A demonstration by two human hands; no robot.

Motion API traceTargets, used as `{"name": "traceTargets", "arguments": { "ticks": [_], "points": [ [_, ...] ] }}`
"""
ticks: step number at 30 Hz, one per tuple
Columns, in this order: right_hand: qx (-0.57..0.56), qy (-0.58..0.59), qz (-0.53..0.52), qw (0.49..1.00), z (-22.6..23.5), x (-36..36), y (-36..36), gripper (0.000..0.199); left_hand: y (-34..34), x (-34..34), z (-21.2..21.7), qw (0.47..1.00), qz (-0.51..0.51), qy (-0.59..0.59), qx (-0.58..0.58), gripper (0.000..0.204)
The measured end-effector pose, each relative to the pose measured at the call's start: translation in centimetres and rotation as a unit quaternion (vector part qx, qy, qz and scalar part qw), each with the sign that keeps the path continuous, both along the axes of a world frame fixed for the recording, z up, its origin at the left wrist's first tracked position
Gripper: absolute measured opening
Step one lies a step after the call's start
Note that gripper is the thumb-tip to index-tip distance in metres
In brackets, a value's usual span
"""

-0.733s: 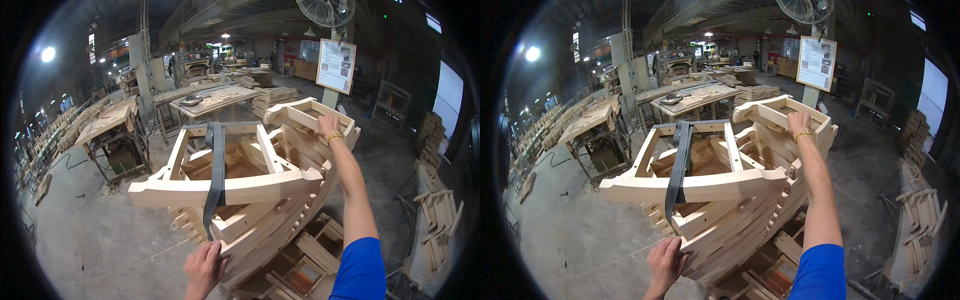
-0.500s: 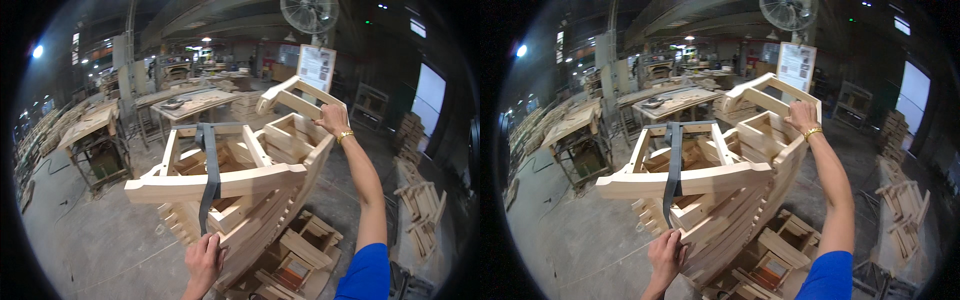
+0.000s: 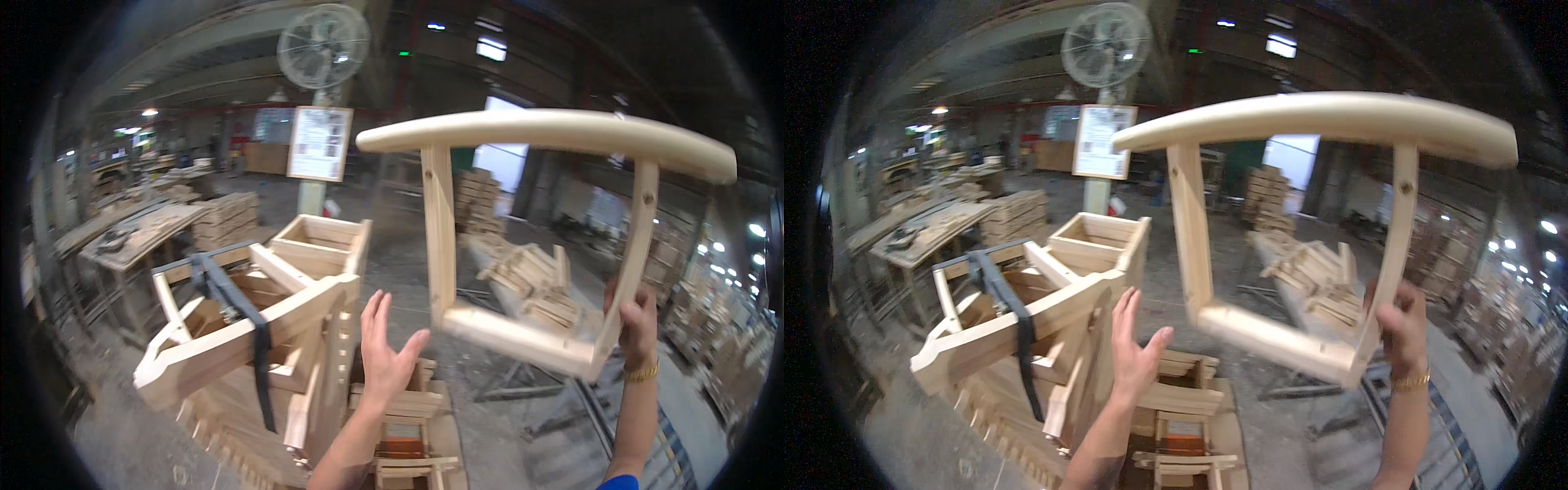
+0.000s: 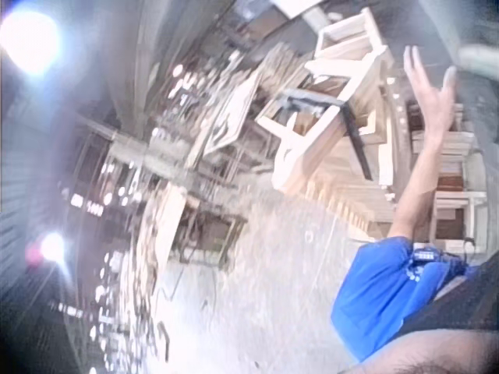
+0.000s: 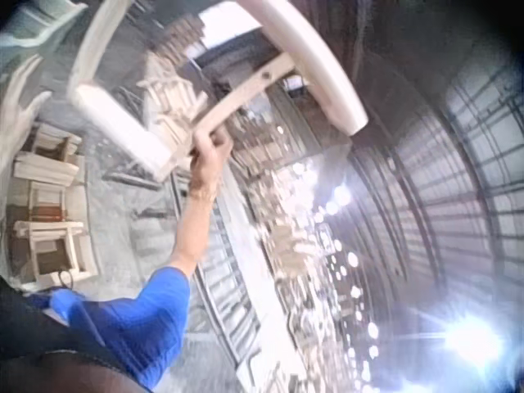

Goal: The person picks up wooden chair frames and uses a tape measure to measure their dimensions. They move between workstations, measure multiple frames, and place them back on stacks or tables.

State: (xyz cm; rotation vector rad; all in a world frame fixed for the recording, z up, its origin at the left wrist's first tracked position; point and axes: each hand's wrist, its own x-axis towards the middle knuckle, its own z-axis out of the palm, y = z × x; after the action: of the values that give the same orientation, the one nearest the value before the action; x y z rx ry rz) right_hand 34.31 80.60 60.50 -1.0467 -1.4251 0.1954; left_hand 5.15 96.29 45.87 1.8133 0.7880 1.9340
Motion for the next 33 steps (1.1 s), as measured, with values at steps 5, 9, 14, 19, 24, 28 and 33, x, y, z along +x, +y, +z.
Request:
{"name": "traceTargets", "arguments": {
  "ticks": [5, 9, 14, 19, 24, 28, 33],
  "points": [
    [-0.060, 0.140, -0.055, 0.987, -7.9, 0.9, -16.9, 0.060, -6.0, 6.8, 1.0, 0.812, -0.524, -0.070, -0.246, 0.051],
    [-0.121, 0.215, -0.200, 0.948, -13.8, 1.4, -26.9, 0.064, -13.0, 12.2, -4.8, 0.769, -0.537, -0.026, -0.346, 0.040],
    [-0.131, 0.196, -0.263, 0.936, -15.7, 3.2, -39.8, 0.051, -23.4, 21.2, -8.2, 0.669, -0.621, -0.002, -0.408, 0.040],
    [-0.178, 0.150, -0.404, 0.885, -16.3, 3.8, -57.3, 0.048, -39.1, 29.7, -9.2, 0.589, -0.669, 0.090, -0.445, 0.035],
    [-0.250, 0.183, -0.466, 0.829, -18.7, 6.7, -71.0, 0.043, -50.8, 37.6, -8.1, 0.572, -0.700, 0.164, -0.396, 0.034],
    [-0.209, 0.225, -0.510, 0.803, -19.6, 8.3, -82.2, 0.044, -62.1, 44.4, -7.8, 0.533, -0.756, 0.195, -0.325, 0.034],
    [-0.174, 0.277, -0.632, 0.703, -23.6, 5.7, -89.2, 0.046, -72.3, 51.0, -8.6, 0.434, -0.810, 0.227, -0.322, 0.037]
  ]
}}
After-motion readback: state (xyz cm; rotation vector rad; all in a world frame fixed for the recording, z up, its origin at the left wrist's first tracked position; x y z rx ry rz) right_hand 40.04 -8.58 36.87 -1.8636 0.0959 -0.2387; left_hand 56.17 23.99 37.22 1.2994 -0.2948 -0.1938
